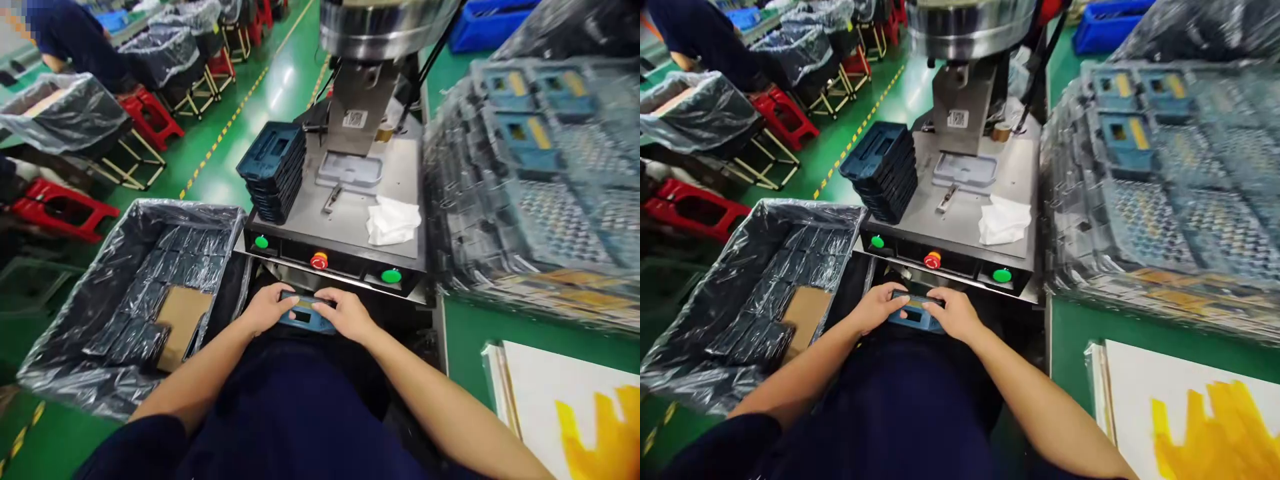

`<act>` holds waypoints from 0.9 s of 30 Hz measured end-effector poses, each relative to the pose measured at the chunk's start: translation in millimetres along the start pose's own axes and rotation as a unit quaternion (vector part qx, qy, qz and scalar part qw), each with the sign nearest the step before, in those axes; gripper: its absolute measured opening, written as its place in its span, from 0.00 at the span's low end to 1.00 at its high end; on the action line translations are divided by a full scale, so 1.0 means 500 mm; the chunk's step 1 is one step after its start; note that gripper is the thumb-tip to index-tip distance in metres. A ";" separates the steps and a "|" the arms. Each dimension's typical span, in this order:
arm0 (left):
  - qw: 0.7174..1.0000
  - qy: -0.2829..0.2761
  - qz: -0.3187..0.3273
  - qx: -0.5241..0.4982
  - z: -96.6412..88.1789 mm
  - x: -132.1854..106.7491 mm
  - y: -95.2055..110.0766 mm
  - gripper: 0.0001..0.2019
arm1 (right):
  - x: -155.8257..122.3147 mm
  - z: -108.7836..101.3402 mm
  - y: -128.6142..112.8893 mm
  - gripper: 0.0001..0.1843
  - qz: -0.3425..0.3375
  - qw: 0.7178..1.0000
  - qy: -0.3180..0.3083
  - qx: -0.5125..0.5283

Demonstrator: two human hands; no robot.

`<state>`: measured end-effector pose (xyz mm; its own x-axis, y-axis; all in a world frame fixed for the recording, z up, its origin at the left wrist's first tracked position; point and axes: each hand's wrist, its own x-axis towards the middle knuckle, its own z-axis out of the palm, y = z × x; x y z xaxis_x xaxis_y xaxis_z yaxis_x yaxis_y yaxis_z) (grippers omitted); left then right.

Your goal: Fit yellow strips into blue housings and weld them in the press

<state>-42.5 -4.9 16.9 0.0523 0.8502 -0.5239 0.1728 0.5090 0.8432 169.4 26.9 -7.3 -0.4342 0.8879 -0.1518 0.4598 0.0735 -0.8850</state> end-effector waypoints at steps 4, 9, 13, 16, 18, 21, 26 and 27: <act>0.999 0.019 0.012 0.042 -0.006 0.008 -0.015 0.15 | 0.000 0.000 -0.005 0.12 -0.019 0.999 0.003 -0.030; 0.990 0.056 0.033 0.122 -0.002 0.010 -0.005 0.13 | 0.004 -0.001 -0.006 0.13 -0.033 0.998 0.021 -0.053; 0.949 0.151 0.062 0.270 0.028 -0.002 0.026 0.31 | 0.006 0.010 0.005 0.17 -0.036 0.999 0.037 -0.002; 0.923 0.184 0.095 0.325 0.048 -0.007 0.041 0.50 | 0.000 0.018 0.006 0.19 -0.061 0.996 0.051 0.031; 0.926 0.175 0.100 0.321 0.048 -0.005 0.041 0.46 | -0.004 0.020 0.007 0.19 -0.062 0.995 0.059 0.042; 0.948 0.150 0.080 0.270 0.030 0.006 0.026 0.26 | -0.005 0.019 0.015 0.19 -0.026 0.996 0.047 0.071; 0.985 0.123 0.069 0.096 0.002 0.018 0.003 0.18 | 0.005 0.025 0.027 0.20 0.018 0.992 0.014 0.124; 0.988 0.124 0.067 0.065 0.000 0.016 0.004 0.18 | 0.005 0.024 0.024 0.20 0.009 0.993 0.016 0.113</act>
<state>-41.8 2.9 14.5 -0.1557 0.9240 -0.3494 0.3057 0.3814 0.8724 164.8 24.5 -23.4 -0.4009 0.9025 -0.1571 0.2792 -0.0430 -0.9593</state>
